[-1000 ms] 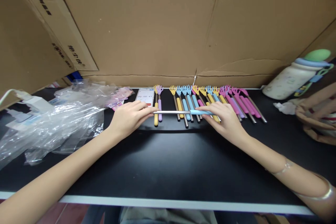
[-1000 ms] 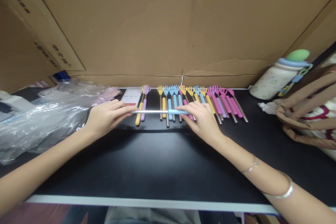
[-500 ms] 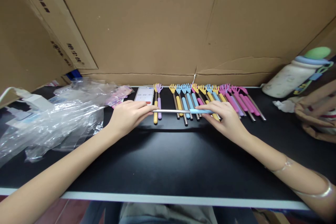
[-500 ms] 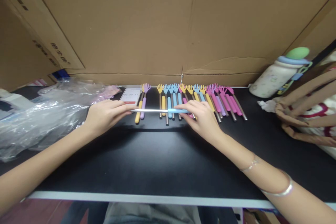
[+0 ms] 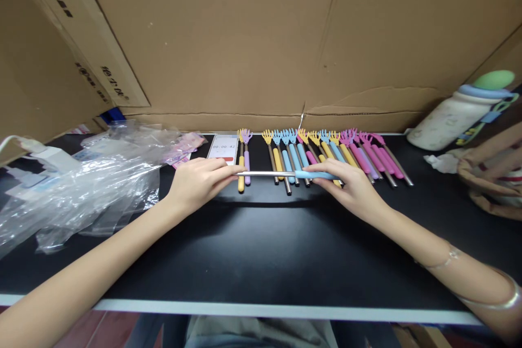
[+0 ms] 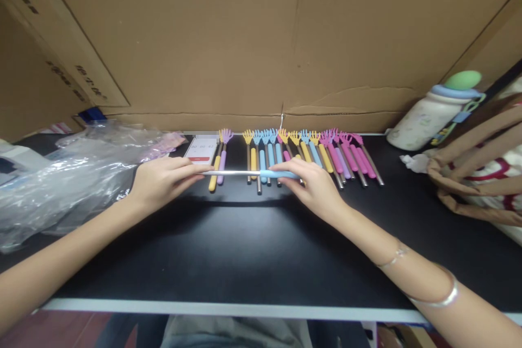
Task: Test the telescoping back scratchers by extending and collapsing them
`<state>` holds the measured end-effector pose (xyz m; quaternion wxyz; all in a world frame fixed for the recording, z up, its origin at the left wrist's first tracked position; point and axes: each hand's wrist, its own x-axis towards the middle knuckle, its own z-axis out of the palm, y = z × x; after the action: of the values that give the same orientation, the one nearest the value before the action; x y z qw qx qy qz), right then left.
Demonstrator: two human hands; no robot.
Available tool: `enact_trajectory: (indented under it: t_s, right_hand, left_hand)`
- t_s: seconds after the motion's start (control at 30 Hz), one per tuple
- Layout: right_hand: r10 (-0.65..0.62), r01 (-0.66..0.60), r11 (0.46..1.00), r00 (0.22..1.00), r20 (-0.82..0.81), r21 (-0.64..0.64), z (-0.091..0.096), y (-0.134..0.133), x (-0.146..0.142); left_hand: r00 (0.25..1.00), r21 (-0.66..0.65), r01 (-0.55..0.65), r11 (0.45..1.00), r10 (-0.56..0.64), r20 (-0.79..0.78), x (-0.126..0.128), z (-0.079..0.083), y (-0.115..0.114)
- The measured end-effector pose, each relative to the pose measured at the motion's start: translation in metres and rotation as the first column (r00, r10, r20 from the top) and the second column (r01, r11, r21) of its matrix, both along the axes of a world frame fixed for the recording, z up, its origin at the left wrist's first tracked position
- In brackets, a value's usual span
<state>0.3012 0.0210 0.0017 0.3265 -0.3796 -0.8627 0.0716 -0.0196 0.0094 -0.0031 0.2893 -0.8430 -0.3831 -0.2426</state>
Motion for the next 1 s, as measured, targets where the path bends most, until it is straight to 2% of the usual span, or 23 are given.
enact_trajectory:
  t_s: [0.4,0.7,1.0]
  right_hand:
    - [-0.003,0.019,0.995,0.988,0.157,-0.100,-0.0009,-0.0014,0.0043]
    - [0.001,0.021,0.997,0.959,0.283,-0.077,0.0000,-0.0043,0.0079]
    - [-0.053,0.089,0.989,0.958,0.281,-0.120,0.0018,-0.0065,0.0049]
  left_hand:
    - [0.999,0.042,0.023,0.999,-0.022,-0.042,0.0001,0.0014,-0.0012]
    - [0.993,0.049,0.099,0.994,-0.096,-0.067,0.0022,0.0033,-0.0053]
    - [0.994,0.079,0.040,0.996,-0.031,-0.102,0.0034,0.0054,-0.0048]
